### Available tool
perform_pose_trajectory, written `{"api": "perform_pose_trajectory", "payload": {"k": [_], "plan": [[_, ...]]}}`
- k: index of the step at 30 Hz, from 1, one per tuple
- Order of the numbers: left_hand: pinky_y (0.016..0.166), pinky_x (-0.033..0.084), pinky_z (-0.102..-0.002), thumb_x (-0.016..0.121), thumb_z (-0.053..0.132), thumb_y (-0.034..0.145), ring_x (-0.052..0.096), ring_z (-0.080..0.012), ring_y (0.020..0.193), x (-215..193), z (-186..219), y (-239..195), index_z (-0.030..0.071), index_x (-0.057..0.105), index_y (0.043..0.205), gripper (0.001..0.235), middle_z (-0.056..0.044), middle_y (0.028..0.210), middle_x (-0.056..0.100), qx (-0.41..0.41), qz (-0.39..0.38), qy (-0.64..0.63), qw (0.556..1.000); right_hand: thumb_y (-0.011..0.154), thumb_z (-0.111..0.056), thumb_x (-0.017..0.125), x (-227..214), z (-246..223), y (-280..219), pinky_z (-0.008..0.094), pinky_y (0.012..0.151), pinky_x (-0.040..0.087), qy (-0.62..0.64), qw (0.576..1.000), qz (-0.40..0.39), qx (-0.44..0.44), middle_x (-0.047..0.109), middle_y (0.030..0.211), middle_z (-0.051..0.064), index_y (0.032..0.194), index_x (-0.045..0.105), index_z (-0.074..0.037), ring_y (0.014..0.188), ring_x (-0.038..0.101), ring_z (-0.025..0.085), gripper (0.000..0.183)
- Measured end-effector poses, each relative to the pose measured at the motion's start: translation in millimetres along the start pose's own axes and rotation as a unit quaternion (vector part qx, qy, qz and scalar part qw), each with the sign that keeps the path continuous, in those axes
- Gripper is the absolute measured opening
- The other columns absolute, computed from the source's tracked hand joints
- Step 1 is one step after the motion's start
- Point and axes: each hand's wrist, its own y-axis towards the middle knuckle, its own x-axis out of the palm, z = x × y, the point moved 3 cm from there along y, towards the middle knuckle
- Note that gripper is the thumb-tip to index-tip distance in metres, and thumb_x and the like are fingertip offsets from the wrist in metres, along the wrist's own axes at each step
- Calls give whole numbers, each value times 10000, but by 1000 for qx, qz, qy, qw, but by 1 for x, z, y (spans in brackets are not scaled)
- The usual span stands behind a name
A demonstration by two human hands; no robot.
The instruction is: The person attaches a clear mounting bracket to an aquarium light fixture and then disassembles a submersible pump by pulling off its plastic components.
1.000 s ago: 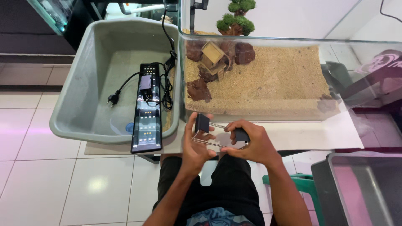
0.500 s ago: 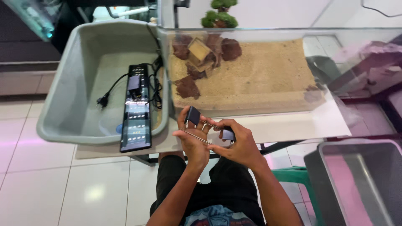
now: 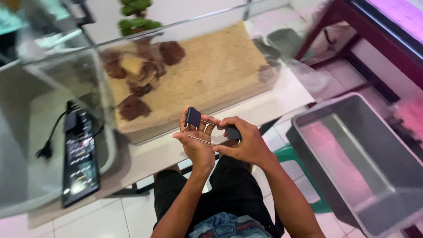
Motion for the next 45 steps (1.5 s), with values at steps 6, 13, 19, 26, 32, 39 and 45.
{"api": "perform_pose_trajectory", "payload": {"k": [6, 13, 19, 26, 32, 39, 45], "plan": [[830, 649, -468, 356, 786, 884, 733, -378, 958, 35, -58, -10, 135, 456, 1479, 888, -183, 1064, 672, -94, -37, 29, 994, 680, -281, 957, -57, 22, -22, 396, 823, 605, -72, 994, 66, 47, 791, 979, 111, 1089, 672, -75, 886, 774, 279, 539], [870, 618, -364, 461, 792, 838, 702, -295, 1110, 74, -136, -35, 137, 414, 1512, 941, -169, 1236, 673, -224, -166, 73, 958, 647, -305, 964, -132, 47, -72, 384, 839, 601, -128, 970, 150, 140, 782, 975, 102, 1116, 673, -98, 898, 763, 273, 589], [838, 642, -368, 612, 759, 793, 702, -307, 1123, 101, -217, -70, 115, 419, 1523, 992, -203, 1305, 667, -332, -251, 17, 909, 660, -283, 960, -190, 57, -124, 437, 868, 596, -195, 936, 217, 199, 764, 984, 169, 1124, 663, -56, 938, 754, 353, 596], [828, 652, -370, 475, 707, 920, 703, -295, 1127, 152, -281, -133, 214, 272, 1628, 886, -190, 1380, 625, -450, -295, 13, 843, 729, -321, 938, -243, 76, -193, 368, 829, 586, -284, 878, 299, 244, 731, 975, 87, 1081, 651, -118, 902, 728, 278, 497], [836, 632, -367, 294, 594, 1051, 700, -292, 1122, 181, -339, -188, 385, 127, 1653, 659, -172, 1402, 625, -547, -303, 59, 778, 783, -337, 875, -271, 88, -247, 461, 917, 575, -298, 852, 288, 321, 650, 1134, 128, 1153, 597, -110, 1063, 680, 379, 515], [728, 677, -419, 344, 193, 1113, 723, -429, 1045, 163, -462, -251, 272, 269, 1612, 511, -210, 1395, 585, -641, -296, 151, 691, 897, -372, 772, -296, 118, -303, 509, 927, 586, -235, 776, 258, 525, 525, 1263, 139, 1262, 522, -149, 1108, 667, 441, 496], [622, 668, -346, 515, 154, 1006, 733, -325, 933, 74, -615, -296, 88, 228, 1635, 694, -229, 1324, 536, -538, -438, 383, 610, 889, -368, 746, -316, 196, -355, 546, 933, 584, -264, 721, 243, 593, 528, 1194, 194, 1208, 512, -90, 1083, 666, 501, 483]]}}
